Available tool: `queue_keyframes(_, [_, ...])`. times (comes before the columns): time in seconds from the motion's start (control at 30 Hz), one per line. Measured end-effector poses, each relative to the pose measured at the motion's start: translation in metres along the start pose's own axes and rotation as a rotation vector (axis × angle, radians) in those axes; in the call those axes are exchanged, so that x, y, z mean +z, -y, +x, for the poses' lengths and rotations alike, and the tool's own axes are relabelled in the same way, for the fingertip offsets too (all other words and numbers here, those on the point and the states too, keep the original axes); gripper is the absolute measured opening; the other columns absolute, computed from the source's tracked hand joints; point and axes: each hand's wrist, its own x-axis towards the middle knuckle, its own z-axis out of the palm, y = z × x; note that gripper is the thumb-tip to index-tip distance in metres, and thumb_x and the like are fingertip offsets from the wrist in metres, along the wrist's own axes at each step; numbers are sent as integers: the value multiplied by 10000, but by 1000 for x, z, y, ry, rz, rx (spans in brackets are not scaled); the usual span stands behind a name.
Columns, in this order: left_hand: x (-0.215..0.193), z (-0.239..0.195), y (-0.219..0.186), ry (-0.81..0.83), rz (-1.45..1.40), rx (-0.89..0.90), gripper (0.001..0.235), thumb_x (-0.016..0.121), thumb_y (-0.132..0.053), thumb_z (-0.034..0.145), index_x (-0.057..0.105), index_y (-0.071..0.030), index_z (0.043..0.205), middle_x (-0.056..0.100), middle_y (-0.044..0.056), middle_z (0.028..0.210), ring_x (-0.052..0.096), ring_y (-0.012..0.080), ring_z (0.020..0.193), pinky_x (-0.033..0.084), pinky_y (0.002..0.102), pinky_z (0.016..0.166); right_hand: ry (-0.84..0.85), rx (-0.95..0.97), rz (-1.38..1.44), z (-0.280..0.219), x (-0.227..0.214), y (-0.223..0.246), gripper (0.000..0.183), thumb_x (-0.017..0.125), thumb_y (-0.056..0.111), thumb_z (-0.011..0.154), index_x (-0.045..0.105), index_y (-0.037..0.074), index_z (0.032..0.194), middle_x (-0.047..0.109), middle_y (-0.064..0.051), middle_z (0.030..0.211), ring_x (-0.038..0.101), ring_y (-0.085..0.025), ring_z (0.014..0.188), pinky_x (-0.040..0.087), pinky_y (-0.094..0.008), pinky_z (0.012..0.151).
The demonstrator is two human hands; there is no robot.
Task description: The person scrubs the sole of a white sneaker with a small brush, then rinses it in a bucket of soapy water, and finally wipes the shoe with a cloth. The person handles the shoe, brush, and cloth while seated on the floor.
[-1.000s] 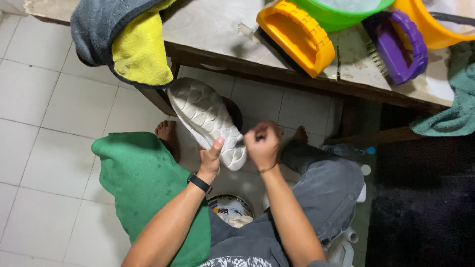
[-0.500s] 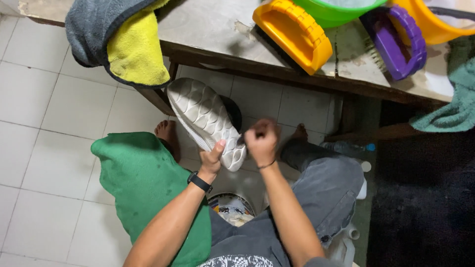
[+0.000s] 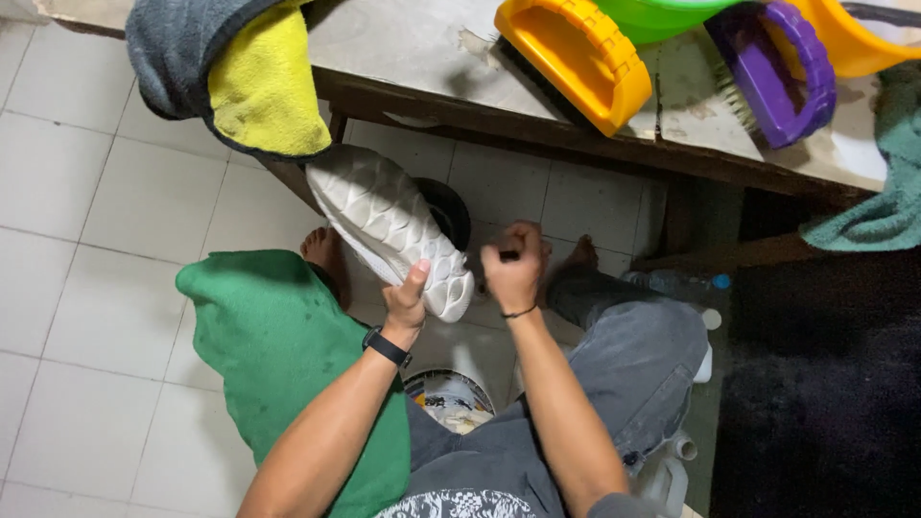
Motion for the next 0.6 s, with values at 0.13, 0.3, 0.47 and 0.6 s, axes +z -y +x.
queue_keyframes(0.13, [3,3,35,-59,-28,-80,575,803,-312,848,660,89,1235,688,241,1204,585,212,1192,425,518,971,35,29,111,-8,11,26,108,737,90,732,665,120,805,597,-54,500,576,-218,450,465,-283,474])
queue_keyframes(0.3, [-3,7,32,2,-107,114,682,794,-195,830,515,36,1408,551,227,1416,487,295,1312,398,531,1072,-22,9,-25,-5,5,20,175,732,92,690,620,141,816,579,-33,481,566,-237,474,483,-271,596])
queue_keyframes(0.47, [-2,3,-5,9,-159,186,685,761,-188,850,467,-2,1440,502,161,1456,446,249,1334,361,514,1113,0,68,50,-11,7,13,136,700,69,731,611,116,821,565,-40,487,558,-208,438,459,-269,502])
queue_keyframes(0.6, [4,5,-13,2,-175,242,695,749,-163,861,429,5,1455,466,167,1479,421,218,1331,348,513,1120,39,74,76,-24,11,32,115,727,127,779,622,168,800,574,-4,476,543,-165,427,423,-233,451])
